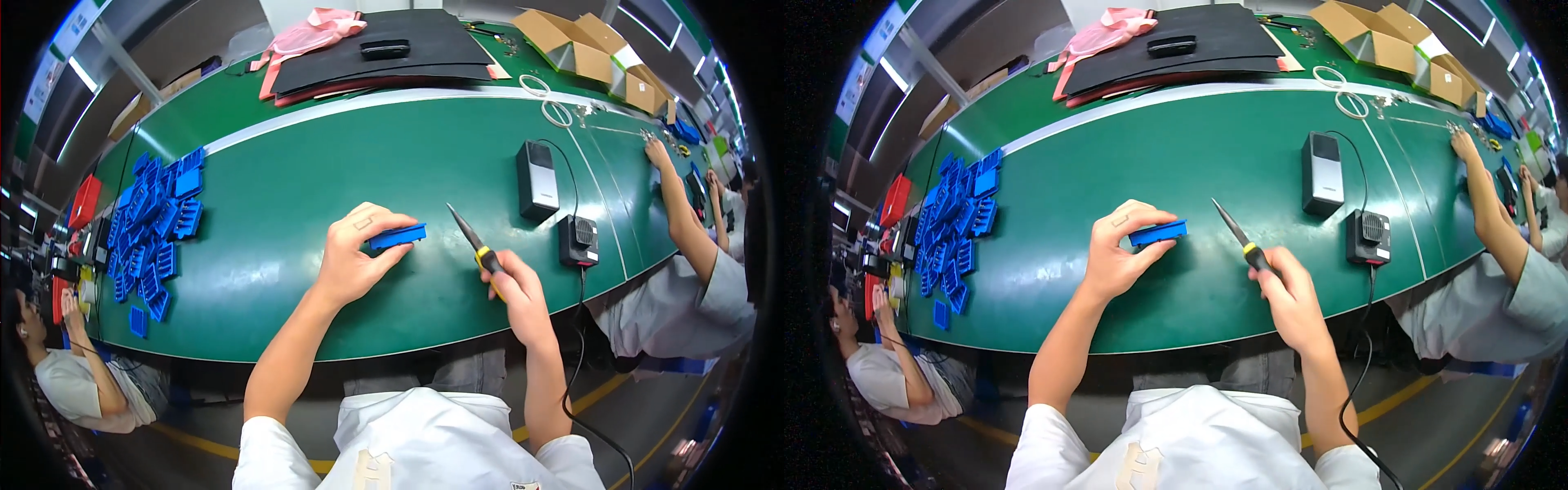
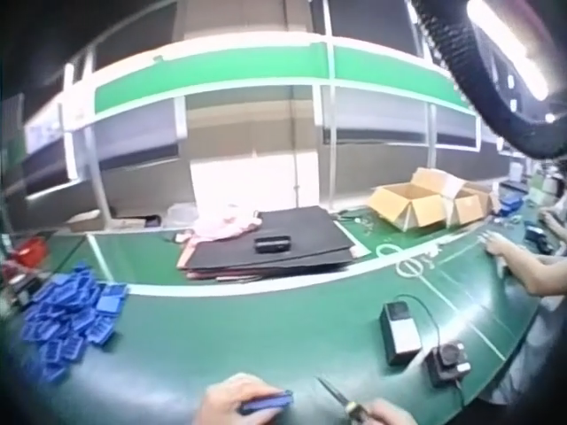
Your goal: The worker is using pliers to manipulate and assemble blue plastic components on a factory assembly line.
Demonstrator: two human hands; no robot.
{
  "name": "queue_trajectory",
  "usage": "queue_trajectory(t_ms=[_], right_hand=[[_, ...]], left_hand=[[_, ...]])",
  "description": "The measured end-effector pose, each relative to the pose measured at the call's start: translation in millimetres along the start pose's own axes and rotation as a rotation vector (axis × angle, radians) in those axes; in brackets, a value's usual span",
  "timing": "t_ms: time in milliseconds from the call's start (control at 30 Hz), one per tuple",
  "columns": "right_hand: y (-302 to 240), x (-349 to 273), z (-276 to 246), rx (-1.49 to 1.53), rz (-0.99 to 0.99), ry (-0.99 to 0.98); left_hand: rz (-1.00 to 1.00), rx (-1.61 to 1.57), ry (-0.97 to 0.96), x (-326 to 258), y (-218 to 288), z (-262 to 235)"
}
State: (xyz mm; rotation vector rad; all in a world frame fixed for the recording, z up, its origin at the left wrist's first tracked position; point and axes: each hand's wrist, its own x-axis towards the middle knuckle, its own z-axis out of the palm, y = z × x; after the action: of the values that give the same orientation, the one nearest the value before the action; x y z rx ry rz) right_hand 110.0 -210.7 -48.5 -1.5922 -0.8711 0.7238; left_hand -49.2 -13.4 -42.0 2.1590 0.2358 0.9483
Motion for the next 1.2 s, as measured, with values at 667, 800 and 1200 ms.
queue_trajectory(t_ms=[667,800,1200], right_hand=[[-6,-46,47,0.3,0.13,-0.094],[0,-46,47,0.294,0.063,-0.09],[-2,-47,46,0.272,0.084,-0.095]], left_hand=[[0.018,-0.022,0.094,-2,13,8],[0.015,-0.006,0.095,-2,11,9],[0.001,-0.025,0.095,-3,10,11]])
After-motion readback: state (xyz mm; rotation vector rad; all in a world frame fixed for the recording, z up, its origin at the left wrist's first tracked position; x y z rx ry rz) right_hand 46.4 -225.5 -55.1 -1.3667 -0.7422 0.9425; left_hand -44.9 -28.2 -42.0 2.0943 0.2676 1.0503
